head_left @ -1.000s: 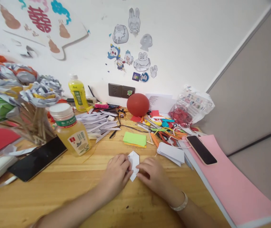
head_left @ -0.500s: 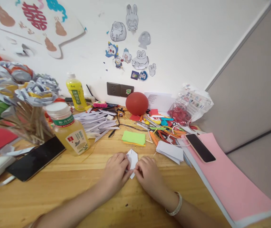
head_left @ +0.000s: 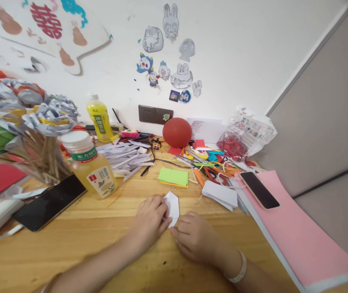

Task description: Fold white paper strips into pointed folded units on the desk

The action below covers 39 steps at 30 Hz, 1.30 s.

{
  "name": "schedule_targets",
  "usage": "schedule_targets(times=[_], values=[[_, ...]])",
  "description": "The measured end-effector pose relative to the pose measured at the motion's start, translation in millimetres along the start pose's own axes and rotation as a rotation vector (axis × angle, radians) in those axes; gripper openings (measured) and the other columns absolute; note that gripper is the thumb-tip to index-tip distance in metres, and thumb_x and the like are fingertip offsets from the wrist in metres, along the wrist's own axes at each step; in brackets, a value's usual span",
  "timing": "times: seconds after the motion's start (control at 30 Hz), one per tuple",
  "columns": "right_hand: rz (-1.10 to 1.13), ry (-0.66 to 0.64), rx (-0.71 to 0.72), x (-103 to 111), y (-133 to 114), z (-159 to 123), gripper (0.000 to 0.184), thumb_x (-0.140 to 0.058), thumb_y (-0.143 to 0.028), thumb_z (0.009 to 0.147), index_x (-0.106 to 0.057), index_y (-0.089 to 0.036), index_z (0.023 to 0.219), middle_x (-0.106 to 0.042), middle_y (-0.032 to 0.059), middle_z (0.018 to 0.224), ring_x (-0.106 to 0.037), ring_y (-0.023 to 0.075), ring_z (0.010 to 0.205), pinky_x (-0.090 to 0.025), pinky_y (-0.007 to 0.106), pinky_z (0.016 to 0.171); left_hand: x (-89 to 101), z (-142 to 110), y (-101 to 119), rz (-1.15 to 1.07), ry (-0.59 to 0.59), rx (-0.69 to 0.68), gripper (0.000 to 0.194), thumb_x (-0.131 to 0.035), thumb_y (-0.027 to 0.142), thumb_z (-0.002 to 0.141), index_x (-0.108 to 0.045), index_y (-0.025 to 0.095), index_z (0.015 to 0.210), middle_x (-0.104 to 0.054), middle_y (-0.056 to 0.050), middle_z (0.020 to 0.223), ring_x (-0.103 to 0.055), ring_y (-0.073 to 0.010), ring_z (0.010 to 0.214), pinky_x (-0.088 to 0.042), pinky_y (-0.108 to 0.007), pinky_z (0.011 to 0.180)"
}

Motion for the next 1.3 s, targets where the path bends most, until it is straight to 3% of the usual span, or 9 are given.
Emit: schedule_targets(times=[0.1,0.23,0.33,0.53,0.7,0.83,1.03,1.2,1.3], values=[[-0.032,-0.028,0.034,-3,-6,1,0.015,-0.045,-0.017,0.087,-0.058,-0.014,0.081,-0.057,0.0036,0.067,-0.045,0.0165,0.063,-0.03,0.032,0.057,-1.2,-1,0,0.016,-0.002,-0.002,0.005,-0.061,0.022,0.08,-0.057,0.019,0.078,-0.058,-0.006,0.092,-0.051,-0.0242,0.092,-0.041,-0.037,0.079],[0.005,-0.002,0.055,6,-4,0,0.016,-0.045,-0.019,0.088,-0.06,-0.015,0.089,-0.058,0.0025,0.067,-0.046,0.0158,0.062,-0.03,0.031,0.056,-3.1,-1,-2,0.034,0.012,-0.016,0.005,-0.061,0.021,0.08,-0.057,0.019,0.078,-0.058,-0.006,0.092,-0.052,-0.0241,0.092,-0.041,-0.036,0.079],[-0.026,0.06,0.006,14,6,-1,0.019,-0.043,-0.02,0.09,-0.062,-0.016,0.094,-0.058,0.0026,0.065,-0.047,0.0157,0.062,-0.029,0.03,0.056,-3.1,0,-2,0.047,0.021,-0.023,0.005,-0.061,0.022,0.08,-0.057,0.019,0.078,-0.058,-0.006,0.092,-0.052,-0.024,0.091,-0.042,-0.036,0.078],[-0.074,0.103,-0.094,18,25,0,0.019,-0.047,-0.019,0.089,-0.065,-0.017,0.084,-0.059,0.0017,0.06,-0.046,0.015,0.058,-0.028,0.029,0.056,-3.7,0,-1,0.063,0.016,-0.02,0.006,-0.061,0.023,0.08,-0.058,0.018,0.079,-0.057,-0.006,0.092,-0.052,-0.0246,0.091,-0.042,-0.037,0.077],[-0.117,0.16,-0.14,25,24,-1,0.022,-0.043,-0.016,0.09,-0.064,-0.014,0.085,-0.059,0.0036,0.062,-0.048,0.0157,0.057,-0.029,0.03,0.055,-4.1,-1,-1,0.057,0.014,-0.012,0.007,-0.061,0.023,0.081,-0.057,0.018,0.078,-0.057,-0.006,0.091,-0.051,-0.0244,0.09,-0.042,-0.037,0.078],[-0.054,0.073,-0.032,16,6,2,0.022,-0.043,-0.022,0.091,-0.06,-0.014,0.101,-0.061,0.0033,0.067,-0.05,0.0162,0.059,-0.03,0.029,0.054,-0.7,0,-3,0.036,0.024,-0.01,0.007,-0.062,0.022,0.079,-0.056,0.019,0.078,-0.057,-0.006,0.092,-0.051,-0.024,0.091,-0.041,-0.036,0.078],[-0.041,-0.015,-0.039,1,2,3,0.02,-0.041,-0.018,0.09,-0.061,-0.014,0.097,-0.06,0.0019,0.066,-0.049,0.0151,0.057,-0.03,0.03,0.053,7.3,-2,-15,-0.017,0.096,0.051,0.021,-0.07,0.032,0.072,-0.055,0.019,0.079,-0.055,-0.005,0.092,-0.051,-0.025,0.088,-0.042,-0.038,0.076],[-0.03,-0.046,-0.064,0,5,3,0.018,-0.043,-0.018,0.09,-0.061,-0.015,0.09,-0.059,0.0013,0.066,-0.048,0.014,0.058,-0.029,0.029,0.054,11.6,-1,-31,0.007,0.154,0.093,0.019,-0.068,0.032,0.074,-0.057,0.019,0.082,-0.057,-0.007,0.094,-0.052,-0.0269,0.09,-0.044,-0.04,0.076],[0.013,-0.063,-0.065,3,7,2,0.018,-0.044,-0.019,0.09,-0.061,-0.017,0.087,-0.06,0.0012,0.067,-0.048,0.0136,0.059,-0.029,0.028,0.055,15.3,1,-36,-0.02,0.185,0.011,0.021,-0.061,0.029,0.079,-0.06,0.02,0.097,-0.059,-0.009,0.107,-0.053,-0.0272,0.101,-0.045,-0.041,0.082]])
Point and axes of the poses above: each hand's wrist, its own z-axis towards the middle knuckle, its own x-axis out of the back of the hand, y = z × x, the point moved 8 cm from there along z, towards the middle knuckle
